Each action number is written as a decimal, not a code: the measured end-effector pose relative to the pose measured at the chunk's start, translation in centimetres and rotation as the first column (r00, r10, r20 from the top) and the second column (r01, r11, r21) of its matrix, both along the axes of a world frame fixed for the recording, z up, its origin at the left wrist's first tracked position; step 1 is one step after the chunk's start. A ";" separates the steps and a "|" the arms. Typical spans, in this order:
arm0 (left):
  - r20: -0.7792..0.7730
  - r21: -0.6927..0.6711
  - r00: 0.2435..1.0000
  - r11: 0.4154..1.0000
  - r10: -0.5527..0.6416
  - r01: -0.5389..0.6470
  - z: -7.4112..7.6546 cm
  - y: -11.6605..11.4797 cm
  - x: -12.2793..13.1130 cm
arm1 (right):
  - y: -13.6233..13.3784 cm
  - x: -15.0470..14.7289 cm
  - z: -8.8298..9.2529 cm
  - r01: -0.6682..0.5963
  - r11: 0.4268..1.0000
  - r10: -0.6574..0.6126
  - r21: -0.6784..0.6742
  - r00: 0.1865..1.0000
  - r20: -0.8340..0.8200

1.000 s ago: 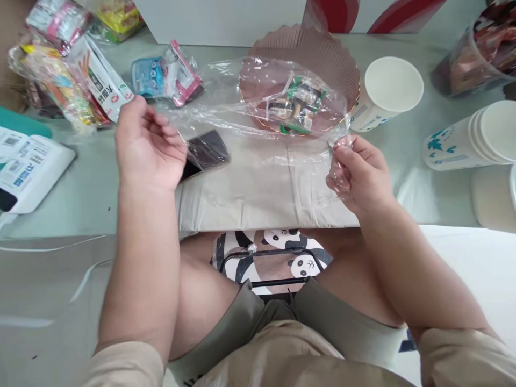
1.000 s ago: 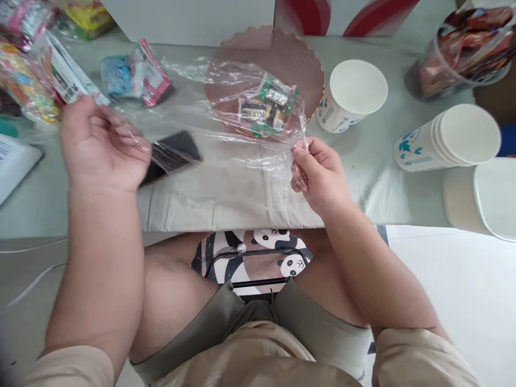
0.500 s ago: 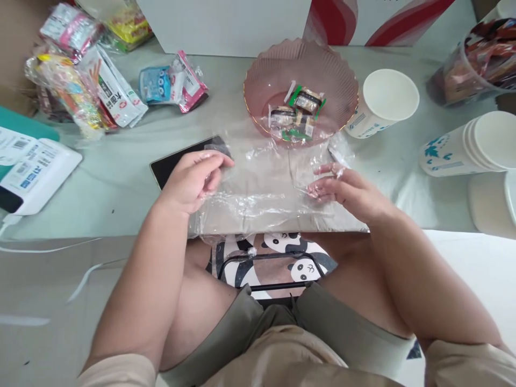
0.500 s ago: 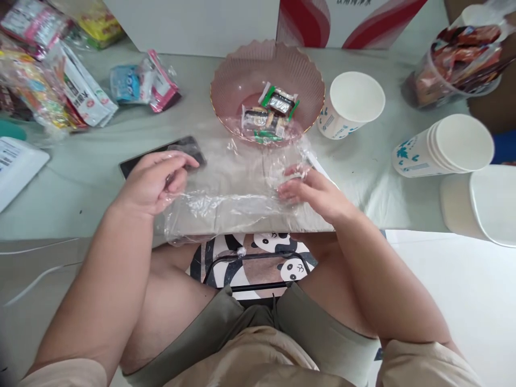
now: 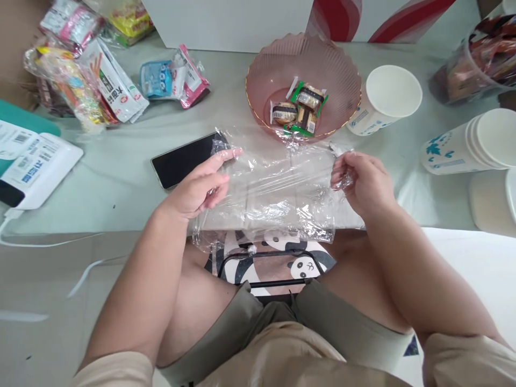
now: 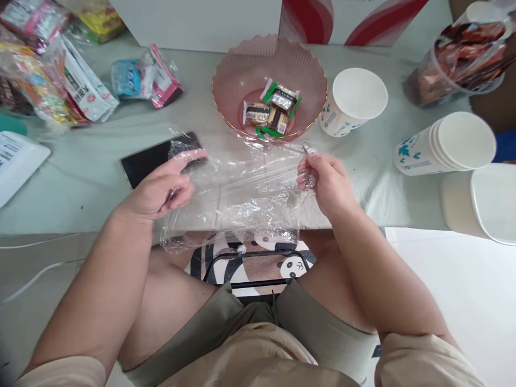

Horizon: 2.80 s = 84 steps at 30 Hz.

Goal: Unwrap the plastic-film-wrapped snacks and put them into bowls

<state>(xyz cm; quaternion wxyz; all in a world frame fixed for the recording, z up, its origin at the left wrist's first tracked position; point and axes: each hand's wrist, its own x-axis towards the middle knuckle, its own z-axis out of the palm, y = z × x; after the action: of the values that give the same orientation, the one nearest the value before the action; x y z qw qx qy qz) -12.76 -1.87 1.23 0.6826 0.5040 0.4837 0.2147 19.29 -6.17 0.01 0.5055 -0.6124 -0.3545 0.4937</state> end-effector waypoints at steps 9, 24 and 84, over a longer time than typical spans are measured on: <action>-0.008 0.042 0.976 0.975 0.220 -0.219 0.1 1.7 0.8 | -0.6 -0.3 0.5 -0.111 0.993 0.109 0.029 0.991 0.081; -0.199 0.160 0.921 0.939 0.334 -0.306 1.4 2.0 3.2 | -0.9 -0.2 0.8 -0.238 0.971 0.237 0.012 0.970 0.057; 0.398 0.449 0.909 0.837 0.125 -0.312 -0.8 3.1 -3.5 | -2.8 1.3 1.0 -0.216 0.882 0.145 0.419 0.970 0.194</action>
<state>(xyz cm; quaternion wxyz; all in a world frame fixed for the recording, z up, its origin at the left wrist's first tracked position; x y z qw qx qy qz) -16.26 1.18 0.44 0.5732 0.5580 0.3354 0.4977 20.59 -8.93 1.05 0.5520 -0.4844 -0.5506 0.3969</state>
